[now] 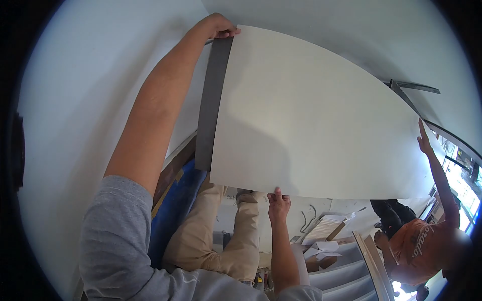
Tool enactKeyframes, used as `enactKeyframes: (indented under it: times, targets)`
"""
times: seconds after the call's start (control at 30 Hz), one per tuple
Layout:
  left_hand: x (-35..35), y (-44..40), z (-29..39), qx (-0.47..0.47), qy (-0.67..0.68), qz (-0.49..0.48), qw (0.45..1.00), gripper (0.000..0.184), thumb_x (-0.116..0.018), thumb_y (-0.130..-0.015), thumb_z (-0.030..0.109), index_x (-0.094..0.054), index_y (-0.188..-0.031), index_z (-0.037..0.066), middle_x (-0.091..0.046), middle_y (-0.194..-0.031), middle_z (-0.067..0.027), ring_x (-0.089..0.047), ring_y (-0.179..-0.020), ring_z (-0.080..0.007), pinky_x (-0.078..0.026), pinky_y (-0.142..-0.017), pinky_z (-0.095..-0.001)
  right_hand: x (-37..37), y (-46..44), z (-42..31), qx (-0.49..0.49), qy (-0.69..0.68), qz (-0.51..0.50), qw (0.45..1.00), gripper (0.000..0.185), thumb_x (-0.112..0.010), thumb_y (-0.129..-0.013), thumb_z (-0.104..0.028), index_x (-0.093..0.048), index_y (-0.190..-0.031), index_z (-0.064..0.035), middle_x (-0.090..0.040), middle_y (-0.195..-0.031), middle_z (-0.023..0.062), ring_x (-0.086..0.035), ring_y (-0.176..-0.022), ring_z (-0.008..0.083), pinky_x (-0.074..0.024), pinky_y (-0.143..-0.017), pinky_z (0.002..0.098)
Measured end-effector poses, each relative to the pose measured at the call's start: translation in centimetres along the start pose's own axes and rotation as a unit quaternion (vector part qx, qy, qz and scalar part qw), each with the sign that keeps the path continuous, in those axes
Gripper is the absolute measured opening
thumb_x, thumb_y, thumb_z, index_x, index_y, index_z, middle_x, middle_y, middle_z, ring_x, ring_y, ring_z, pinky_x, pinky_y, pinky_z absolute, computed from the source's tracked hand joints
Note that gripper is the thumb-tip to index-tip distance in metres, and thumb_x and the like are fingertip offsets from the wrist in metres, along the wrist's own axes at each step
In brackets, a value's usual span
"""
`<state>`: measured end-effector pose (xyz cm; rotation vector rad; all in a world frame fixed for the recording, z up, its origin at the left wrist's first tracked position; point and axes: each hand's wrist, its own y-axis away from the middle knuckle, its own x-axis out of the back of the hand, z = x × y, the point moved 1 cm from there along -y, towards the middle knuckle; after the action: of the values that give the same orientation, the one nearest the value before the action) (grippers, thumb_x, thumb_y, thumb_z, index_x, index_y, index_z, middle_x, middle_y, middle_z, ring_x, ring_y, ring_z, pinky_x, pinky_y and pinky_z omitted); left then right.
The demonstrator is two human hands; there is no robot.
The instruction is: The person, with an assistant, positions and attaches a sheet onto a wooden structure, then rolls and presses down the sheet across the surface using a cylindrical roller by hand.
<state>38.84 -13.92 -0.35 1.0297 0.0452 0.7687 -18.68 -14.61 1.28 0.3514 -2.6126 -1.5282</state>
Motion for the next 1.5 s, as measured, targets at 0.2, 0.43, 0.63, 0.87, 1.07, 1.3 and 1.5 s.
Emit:
enactKeyframes:
  times: [0.2, 0.43, 0.63, 0.87, 1.07, 1.3, 1.5]
  targets:
    - [-3.6, 16.5, -2.2, -0.239, 0.013, 0.242, 0.940, 0.033, -0.053, -0.086, 0.024, -0.056, -0.098, -0.006, -0.059, -0.092, -0.0201, -0.057, -0.084, -0.0267, -0.046, -0.076, -0.0392, 1.1, -0.9, 0.0, 0.011, 0.054, -0.015, 0.998, 0.020, -0.063, -0.082, -0.017, -0.047, -0.078, -0.0050, -0.053, -0.071, 0.0040, -0.052, -0.064, 0.0133, -0.0455, -0.062, 0.0293]
    - [-10.4, 30.1, -27.0, 0.015, 0.394, 0.242, 0.886, 0.034, -0.069, -0.074, 0.026, -0.057, -0.095, 0.002, -0.059, -0.084, -0.0027, -0.053, -0.075, -0.0118, -0.043, -0.065, -0.0246, -0.5, -0.5, -0.6, 0.047, 0.030, -0.046, 0.997, 0.019, -0.063, -0.081, -0.013, -0.047, -0.077, -0.0036, -0.059, -0.076, 0.0070, -0.059, -0.066, 0.0160, -0.0517, -0.063, 0.0281]
    - [-18.6, 32.7, -30.3, 0.023, 0.518, 0.168, 0.838, 0.023, -0.066, -0.075, 0.012, -0.060, -0.093, -0.001, -0.062, -0.081, -0.0042, -0.054, -0.064, -0.0071, -0.042, -0.057, -0.0188, -0.8, -0.5, -0.6, 0.070, 0.025, -0.089, 0.993, 0.022, -0.065, -0.080, -0.013, -0.046, -0.079, -0.0030, -0.059, -0.076, 0.0075, -0.060, -0.065, 0.0174, -0.0531, -0.063, 0.0273]
    - [-20.3, 30.6, -32.1, 0.027, 0.497, 0.208, 0.842, 0.021, -0.068, -0.073, 0.009, -0.062, -0.091, 0.000, -0.063, -0.079, -0.0024, -0.054, -0.062, -0.0074, -0.042, -0.050, -0.0189, -0.7, -0.5, -0.2, 0.078, 0.018, -0.068, 0.994, 0.026, -0.067, -0.078, -0.016, -0.045, -0.082, -0.0026, -0.057, -0.074, 0.0080, -0.058, -0.067, 0.0167, -0.0518, -0.065, 0.0264]
    - [-19.6, 29.9, -33.7, 0.044, 0.470, 0.174, 0.864, 0.018, -0.065, -0.074, 0.012, -0.063, -0.090, 0.003, -0.062, -0.081, -0.0043, -0.057, -0.068, -0.0117, -0.046, -0.056, -0.0233, 1.0, -2.3, 1.3, 0.164, 0.117, -0.152, 0.968, 0.027, -0.059, -0.084, -0.023, -0.052, -0.089, 0.0017, -0.058, -0.073, 0.0069, -0.058, -0.063, 0.0165, -0.0505, -0.062, 0.0289]
    - [-17.7, 28.7, -35.4, 0.082, 0.413, 0.093, 0.902, 0.025, -0.066, -0.076, 0.014, -0.058, -0.099, 0.010, -0.060, -0.085, 0.0012, -0.054, -0.078, -0.0111, -0.042, -0.066, -0.0296, -0.8, 0.0, 0.4, 0.087, 0.029, -0.035, 0.995, 0.025, -0.069, -0.076, -0.019, -0.054, -0.078, 0.0004, -0.058, -0.072, 0.0082, -0.057, -0.061, 0.0158, -0.0502, -0.059, 0.0287]
    - [-17.0, 28.9, -34.1, 0.118, 0.384, 0.074, 0.913, 0.022, -0.064, -0.077, 0.013, -0.057, -0.098, 0.013, -0.058, -0.085, 0.0017, -0.053, -0.079, -0.0108, -0.040, -0.067, -0.0301, -1.0, -0.2, 0.3, 0.081, 0.004, -0.031, 0.996, 0.028, -0.070, -0.075, -0.019, -0.055, -0.084, 0.0034, -0.060, -0.075, 0.0089, -0.060, -0.065, 0.0142, -0.0521, -0.058, 0.0241]
